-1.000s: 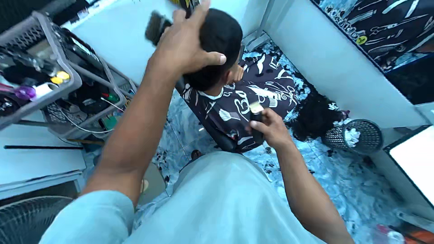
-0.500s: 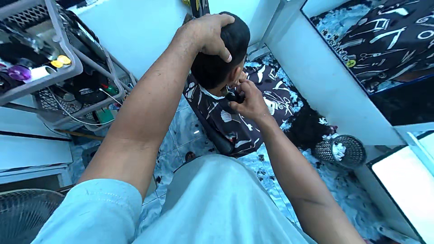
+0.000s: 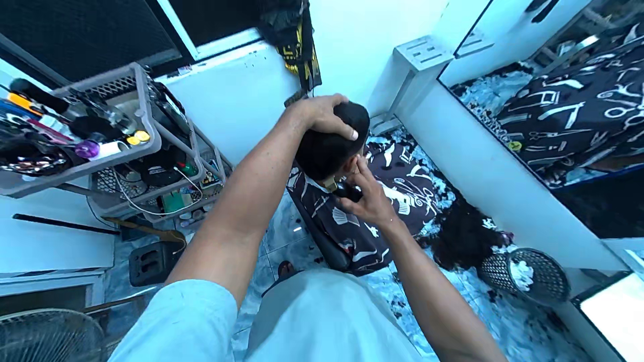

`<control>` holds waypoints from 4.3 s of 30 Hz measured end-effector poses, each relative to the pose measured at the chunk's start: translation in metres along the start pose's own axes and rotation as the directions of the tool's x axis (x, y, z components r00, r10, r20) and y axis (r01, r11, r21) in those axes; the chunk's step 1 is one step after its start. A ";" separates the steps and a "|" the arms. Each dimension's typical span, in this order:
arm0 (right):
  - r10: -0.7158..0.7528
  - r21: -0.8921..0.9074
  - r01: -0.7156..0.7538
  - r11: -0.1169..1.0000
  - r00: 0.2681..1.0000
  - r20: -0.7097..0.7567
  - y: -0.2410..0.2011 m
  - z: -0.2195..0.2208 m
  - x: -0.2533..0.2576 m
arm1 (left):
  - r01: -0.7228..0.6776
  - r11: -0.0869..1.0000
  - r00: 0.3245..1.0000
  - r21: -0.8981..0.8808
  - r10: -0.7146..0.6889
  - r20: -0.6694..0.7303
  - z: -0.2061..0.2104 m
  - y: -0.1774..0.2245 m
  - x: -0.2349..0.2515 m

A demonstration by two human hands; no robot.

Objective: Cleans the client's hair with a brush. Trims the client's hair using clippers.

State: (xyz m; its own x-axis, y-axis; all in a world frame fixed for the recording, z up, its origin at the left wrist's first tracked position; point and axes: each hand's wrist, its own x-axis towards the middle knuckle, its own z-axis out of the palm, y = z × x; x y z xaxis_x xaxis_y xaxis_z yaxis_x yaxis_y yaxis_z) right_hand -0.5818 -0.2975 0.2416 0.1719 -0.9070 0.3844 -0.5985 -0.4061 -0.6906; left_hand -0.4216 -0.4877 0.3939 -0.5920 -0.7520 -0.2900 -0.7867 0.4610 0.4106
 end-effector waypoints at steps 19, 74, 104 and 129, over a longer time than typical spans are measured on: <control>0.155 -0.039 -0.157 0.987 0.986 -0.056 -0.032 0.020 -0.012 | -0.199 0.977 0.970 -0.082 0.208 0.123 -0.001 -0.014 0.017; 0.395 -0.356 -0.349 0.867 0.917 0.063 -0.030 -0.002 0.017 | -0.367 0.914 0.927 0.175 0.375 -0.015 0.020 -0.024 -0.007; 0.432 -0.340 -0.389 0.856 0.900 0.058 -0.024 0.007 0.010 | -0.338 0.922 0.937 0.187 0.348 -0.023 0.022 -0.023 -0.005; 0.413 -0.282 -0.389 0.877 0.910 0.028 -0.026 -0.004 0.003 | -0.350 0.919 0.930 0.179 0.364 -0.049 0.023 -0.028 -0.001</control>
State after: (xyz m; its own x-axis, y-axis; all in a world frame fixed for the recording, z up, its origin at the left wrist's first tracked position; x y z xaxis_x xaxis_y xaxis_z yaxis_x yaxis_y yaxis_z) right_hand -0.5684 -0.2892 0.2631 -0.0686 -0.9965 0.0479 -0.8125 0.0279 -0.5823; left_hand -0.4031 -0.4890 0.3623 -0.8282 -0.5550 -0.0778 -0.5474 0.7714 0.3245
